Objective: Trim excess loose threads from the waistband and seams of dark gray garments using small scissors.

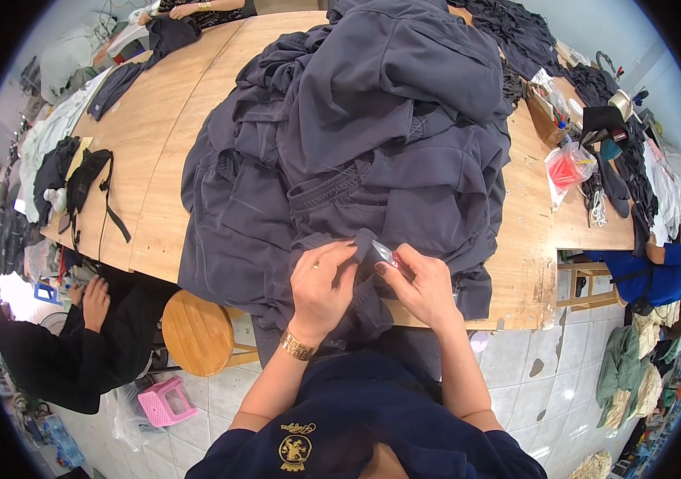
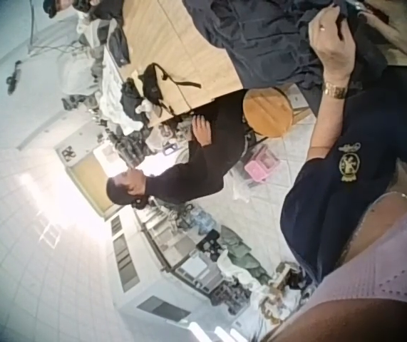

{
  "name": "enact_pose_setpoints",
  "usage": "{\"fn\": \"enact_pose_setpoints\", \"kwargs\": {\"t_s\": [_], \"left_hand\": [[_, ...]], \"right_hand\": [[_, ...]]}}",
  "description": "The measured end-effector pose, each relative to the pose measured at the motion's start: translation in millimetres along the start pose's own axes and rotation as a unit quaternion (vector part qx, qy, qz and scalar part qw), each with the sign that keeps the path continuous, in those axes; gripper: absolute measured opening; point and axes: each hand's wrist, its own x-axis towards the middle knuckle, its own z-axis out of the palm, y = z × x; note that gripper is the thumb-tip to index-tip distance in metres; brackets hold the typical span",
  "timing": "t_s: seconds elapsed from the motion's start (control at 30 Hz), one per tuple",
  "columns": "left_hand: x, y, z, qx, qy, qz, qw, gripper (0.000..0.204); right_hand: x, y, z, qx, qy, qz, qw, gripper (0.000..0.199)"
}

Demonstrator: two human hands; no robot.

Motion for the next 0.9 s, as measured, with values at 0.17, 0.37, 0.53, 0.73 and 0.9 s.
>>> {"fn": "enact_pose_setpoints", "kwargs": {"t_s": [0.17,0.37,0.53,0.73,0.9], "left_hand": [[-2.4,-1.7,0.6,-0.006,0.001,0.019,1.000,0.031],[-2.6,-0.4,-0.3,-0.013,-0.002,0.014,1.000,0.032],[-1.5,0.1,-0.6,-0.012,-0.003,0.020,1.000,0.031],[2.6,1.1,-1.4,0.019,-0.001,0.055,0.998,0.030],[-3.4,-4.8,0.1,0.035,-0.007,0.082,0.996,0.024]], "right_hand": [[1.0,-1.2,-0.1,-0.011,-0.004,0.004,1.000,0.038],[3.2,-0.8,1.3,-0.007,-0.008,0.004,1.000,0.038],[4.1,-1.0,0.4,-0.018,-0.009,-0.004,1.000,0.037],[4.2,3.3,-2.0,-0.021,0.011,-0.004,1.000,0.037],[3.2,2.8,-0.7,-0.016,0.019,-0.006,1.000,0.038]]}}
